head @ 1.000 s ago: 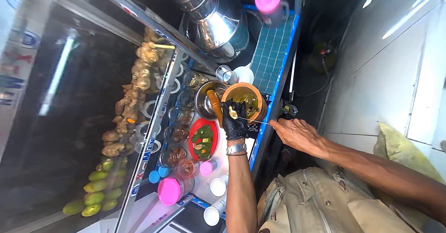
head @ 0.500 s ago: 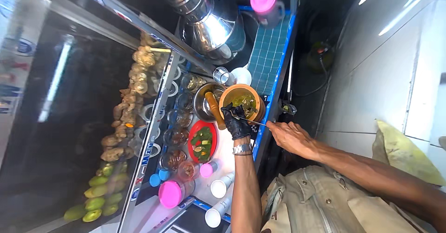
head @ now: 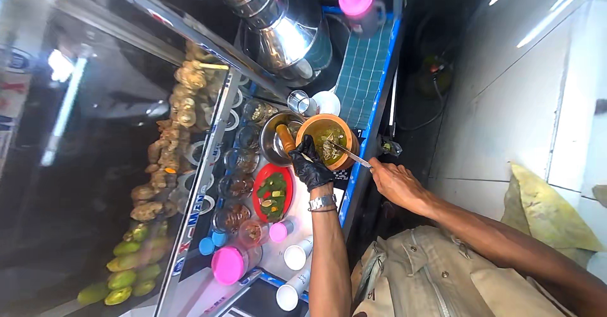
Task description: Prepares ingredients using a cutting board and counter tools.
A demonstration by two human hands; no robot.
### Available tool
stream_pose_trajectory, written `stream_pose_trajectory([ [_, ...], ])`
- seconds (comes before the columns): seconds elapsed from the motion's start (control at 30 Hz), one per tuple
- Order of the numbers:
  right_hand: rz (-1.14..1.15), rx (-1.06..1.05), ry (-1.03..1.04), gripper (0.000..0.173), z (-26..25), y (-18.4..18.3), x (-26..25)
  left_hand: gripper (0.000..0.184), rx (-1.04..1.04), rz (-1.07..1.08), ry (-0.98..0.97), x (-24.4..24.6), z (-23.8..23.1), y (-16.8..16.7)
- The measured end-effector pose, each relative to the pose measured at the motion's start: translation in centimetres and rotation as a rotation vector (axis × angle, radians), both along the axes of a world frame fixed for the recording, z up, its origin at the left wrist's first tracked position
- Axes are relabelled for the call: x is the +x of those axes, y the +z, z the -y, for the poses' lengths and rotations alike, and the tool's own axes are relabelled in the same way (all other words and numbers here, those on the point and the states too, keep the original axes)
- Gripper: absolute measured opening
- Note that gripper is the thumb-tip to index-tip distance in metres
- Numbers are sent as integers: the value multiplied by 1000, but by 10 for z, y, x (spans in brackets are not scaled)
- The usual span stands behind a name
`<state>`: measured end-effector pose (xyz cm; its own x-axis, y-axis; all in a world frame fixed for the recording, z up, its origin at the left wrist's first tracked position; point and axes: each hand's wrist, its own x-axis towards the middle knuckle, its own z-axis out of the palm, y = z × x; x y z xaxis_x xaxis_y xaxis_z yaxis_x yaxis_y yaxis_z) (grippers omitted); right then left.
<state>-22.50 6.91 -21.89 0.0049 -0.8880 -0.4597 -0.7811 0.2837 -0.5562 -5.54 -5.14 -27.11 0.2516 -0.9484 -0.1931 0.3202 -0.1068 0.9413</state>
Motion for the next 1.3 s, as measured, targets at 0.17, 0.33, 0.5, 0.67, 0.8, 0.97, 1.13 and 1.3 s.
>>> stream_pose_trajectory([
  [0.17, 47, -21, -91, 32, 4, 4, -5, 39, 43, -244, -18, 11, -17, 24],
  [0.33, 175, -92, -217, 39, 4, 10, -26, 39, 201, -275, -167, 1, -74, 70],
  [0.5, 167, -139, -273, 39, -2, 28, -71, 31, 583, -410, -401, -33, -137, 28],
  [0.67, 126, -214, -331, 40, -40, 54, -112, 34, 599, 119, -714, -80, -125, -58],
  [0.8, 98, -196, -422, 38, -73, 57, -141, 40, 479, 820, -986, -108, -101, -122],
  [0.97, 86, -152, -646, 47, -137, 37, -154, 42, 463, 1219, -1272, -146, -57, -216],
  [1.13, 125, -71, -771, 45, -177, 41, -145, 43, 416, 1264, -1192, -169, -24, -287],
  [1.3, 156, -60, -871, 40, -196, 32, -139, 45, 581, 1195, -1142, -175, -9, -286],
])
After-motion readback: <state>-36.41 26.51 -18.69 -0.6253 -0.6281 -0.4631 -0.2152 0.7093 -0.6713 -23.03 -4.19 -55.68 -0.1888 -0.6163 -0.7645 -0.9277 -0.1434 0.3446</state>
